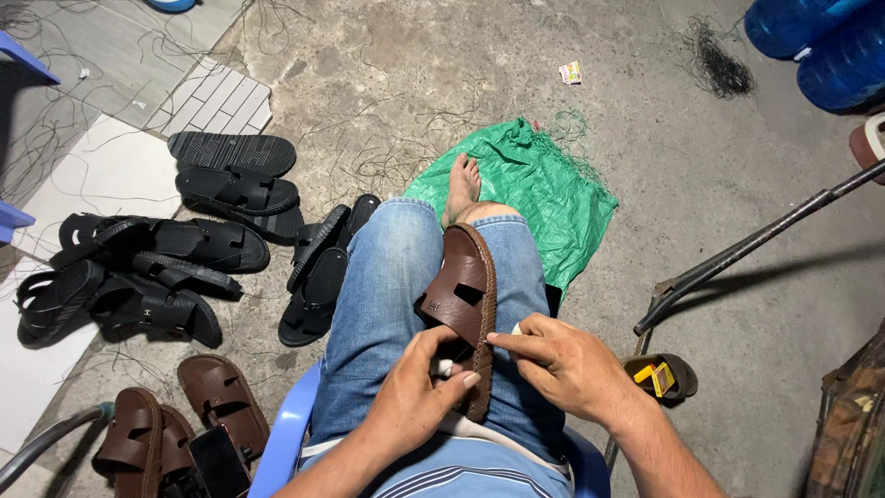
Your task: The person sews a brown leather sandal using a needle and thread, pulling the thread through pre-punched holes along the sole edge. The person holds the sandal on their lap and repeatedly inserts the needle and pulls the thread to stitch the sole.
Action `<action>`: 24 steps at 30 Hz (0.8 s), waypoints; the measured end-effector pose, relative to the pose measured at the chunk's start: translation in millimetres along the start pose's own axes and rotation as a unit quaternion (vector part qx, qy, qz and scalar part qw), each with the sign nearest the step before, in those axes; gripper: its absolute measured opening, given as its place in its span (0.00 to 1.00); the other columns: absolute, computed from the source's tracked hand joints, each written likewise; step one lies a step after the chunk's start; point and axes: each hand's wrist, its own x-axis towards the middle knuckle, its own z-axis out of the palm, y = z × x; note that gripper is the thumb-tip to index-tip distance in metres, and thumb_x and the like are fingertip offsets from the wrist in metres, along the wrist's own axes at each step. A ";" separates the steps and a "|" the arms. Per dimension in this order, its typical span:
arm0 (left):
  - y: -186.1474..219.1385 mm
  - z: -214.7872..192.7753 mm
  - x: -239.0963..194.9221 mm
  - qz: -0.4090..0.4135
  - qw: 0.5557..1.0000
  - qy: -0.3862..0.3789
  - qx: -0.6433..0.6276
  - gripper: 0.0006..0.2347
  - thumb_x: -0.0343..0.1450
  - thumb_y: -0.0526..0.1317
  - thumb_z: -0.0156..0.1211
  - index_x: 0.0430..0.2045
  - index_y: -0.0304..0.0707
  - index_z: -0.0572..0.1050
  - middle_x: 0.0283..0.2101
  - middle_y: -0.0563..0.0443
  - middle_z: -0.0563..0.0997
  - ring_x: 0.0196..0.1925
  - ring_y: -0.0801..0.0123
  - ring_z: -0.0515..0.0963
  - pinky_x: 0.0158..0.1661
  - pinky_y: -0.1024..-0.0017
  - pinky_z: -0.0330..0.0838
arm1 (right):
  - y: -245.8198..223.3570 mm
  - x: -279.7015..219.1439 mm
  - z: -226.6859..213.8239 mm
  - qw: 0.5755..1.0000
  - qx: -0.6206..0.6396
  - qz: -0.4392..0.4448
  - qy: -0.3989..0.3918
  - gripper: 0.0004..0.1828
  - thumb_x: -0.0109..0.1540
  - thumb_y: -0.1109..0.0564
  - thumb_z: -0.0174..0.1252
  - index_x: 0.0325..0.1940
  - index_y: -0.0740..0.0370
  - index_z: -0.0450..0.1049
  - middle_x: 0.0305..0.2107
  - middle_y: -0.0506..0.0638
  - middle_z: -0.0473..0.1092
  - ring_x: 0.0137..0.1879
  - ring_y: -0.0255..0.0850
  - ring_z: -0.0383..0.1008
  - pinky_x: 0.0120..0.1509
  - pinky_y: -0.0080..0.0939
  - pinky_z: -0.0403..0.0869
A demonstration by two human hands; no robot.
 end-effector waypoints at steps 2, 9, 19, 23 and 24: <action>-2.5 5.3 -0.3 -0.010 0.995 -0.002 -0.101 0.18 0.61 0.38 0.58 0.45 0.51 0.67 0.47 0.55 0.69 0.41 0.73 0.80 0.38 0.80 0.75 | 0.6 0.5 -0.7 1.000 0.001 0.004 -0.014 0.23 0.55 0.59 0.49 0.54 0.42 0.70 0.30 0.45 0.65 0.35 0.39 0.70 0.39 0.39 0.68; -13.8 14.4 14.0 0.052 0.998 -0.031 -0.013 0.17 0.64 0.44 0.53 0.48 0.52 0.65 0.57 0.50 0.59 0.41 0.63 0.78 0.43 0.66 0.70 | -16.7 0.3 4.6 0.981 -0.180 0.074 -0.022 0.20 0.53 0.51 0.53 0.50 0.41 0.71 0.30 0.45 0.64 0.33 0.47 0.70 0.32 0.51 0.71; -10.6 21.5 32.9 0.091 0.992 -0.048 0.075 0.18 0.63 0.43 0.59 0.47 0.54 0.67 0.57 0.30 0.56 0.62 0.46 0.60 0.46 0.53 0.66 | 31.0 -9.2 28.7 0.989 0.016 -0.042 0.140 0.12 0.54 0.61 0.55 0.41 0.53 0.75 0.31 0.47 0.70 0.34 0.39 0.73 0.38 0.35 0.70; -9.0 20.0 33.0 0.081 0.993 -0.050 0.074 0.18 0.62 0.42 0.61 0.47 0.55 0.67 0.58 0.31 0.55 0.58 0.45 0.64 0.47 0.54 0.66 | 30.1 -5.7 33.4 0.981 0.046 -0.073 0.176 0.10 0.54 0.63 0.56 0.38 0.60 0.75 0.29 0.51 0.70 0.33 0.41 0.72 0.39 0.34 0.71; -8.1 20.4 33.9 0.079 0.993 -0.050 0.074 0.18 0.62 0.42 0.61 0.47 0.55 0.67 0.58 0.31 0.55 0.58 0.45 0.64 0.47 0.54 0.66 | 26.3 -3.1 31.6 0.981 0.048 -0.072 0.175 0.10 0.54 0.63 0.56 0.38 0.60 0.75 0.29 0.51 0.70 0.33 0.41 0.72 0.39 0.34 0.71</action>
